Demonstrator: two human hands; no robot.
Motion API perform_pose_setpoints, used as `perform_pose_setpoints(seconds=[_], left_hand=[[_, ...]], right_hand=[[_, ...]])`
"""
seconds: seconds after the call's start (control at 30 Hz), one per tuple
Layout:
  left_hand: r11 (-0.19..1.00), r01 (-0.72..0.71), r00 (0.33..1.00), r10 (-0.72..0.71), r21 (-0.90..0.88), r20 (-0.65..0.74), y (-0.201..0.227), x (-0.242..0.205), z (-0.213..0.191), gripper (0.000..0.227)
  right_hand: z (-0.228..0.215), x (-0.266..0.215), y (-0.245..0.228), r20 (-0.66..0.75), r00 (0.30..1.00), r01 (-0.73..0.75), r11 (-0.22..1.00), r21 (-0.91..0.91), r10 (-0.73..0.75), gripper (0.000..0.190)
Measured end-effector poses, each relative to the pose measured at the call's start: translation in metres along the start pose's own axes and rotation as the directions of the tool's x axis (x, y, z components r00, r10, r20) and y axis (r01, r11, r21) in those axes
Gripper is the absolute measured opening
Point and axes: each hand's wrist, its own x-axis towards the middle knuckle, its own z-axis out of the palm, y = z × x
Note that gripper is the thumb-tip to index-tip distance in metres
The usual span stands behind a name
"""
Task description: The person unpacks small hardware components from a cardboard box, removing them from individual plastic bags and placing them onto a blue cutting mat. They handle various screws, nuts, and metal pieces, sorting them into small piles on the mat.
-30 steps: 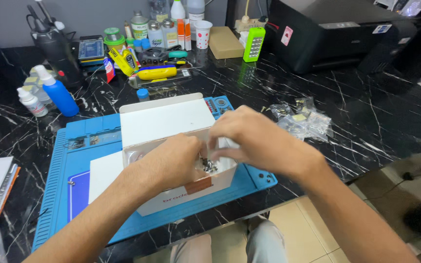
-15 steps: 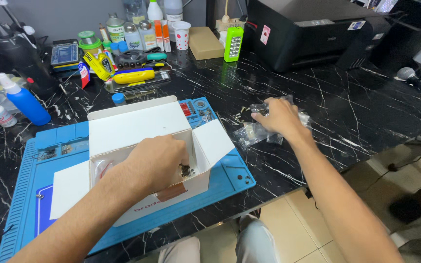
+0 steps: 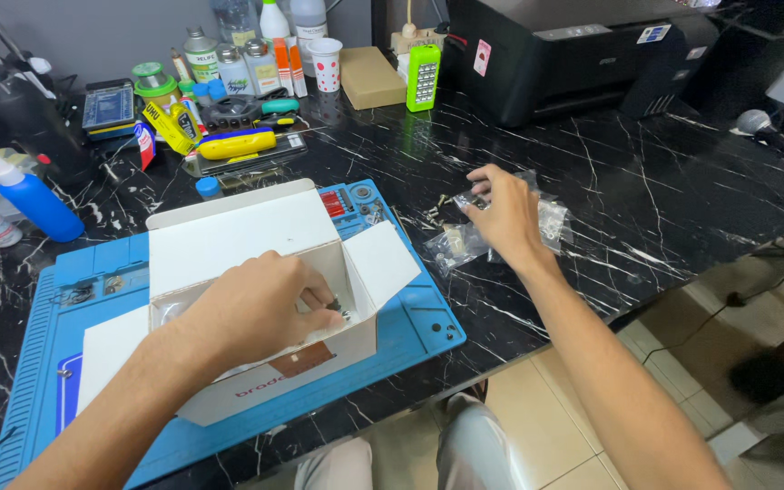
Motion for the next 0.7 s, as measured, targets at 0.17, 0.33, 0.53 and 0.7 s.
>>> perform_pose_setpoints(seconds=[0.17,0.33,0.53,0.7], left_hand=[[0.987,0.079,0.997,-0.081,-0.143,-0.01,0.001,-0.028,-0.02,0.034],[0.97,0.1,0.992,-0.114,-0.222,-0.051,-0.008,-0.046,-0.023,0.037],[0.941,0.029,0.979,-0.094,-0.338,-0.18,-0.02,-0.055,-0.014,0.033],[0.919,-0.039,0.965,-0.066,-0.391,-0.253,-0.025,-0.068,-0.013,0.03]], right_hand=[[0.009,0.009,0.02,0.013,0.999,-0.032,0.998,-0.049,0.033,0.066],[0.003,0.011,0.017,0.055,0.996,-0.064,0.996,-0.065,0.067,0.068],[-0.016,-0.006,-0.009,-0.006,0.998,-0.064,0.973,0.221,0.067,0.059],[-0.037,-0.017,-0.029,-0.061,0.996,-0.032,0.91,0.413,0.062,0.052]])
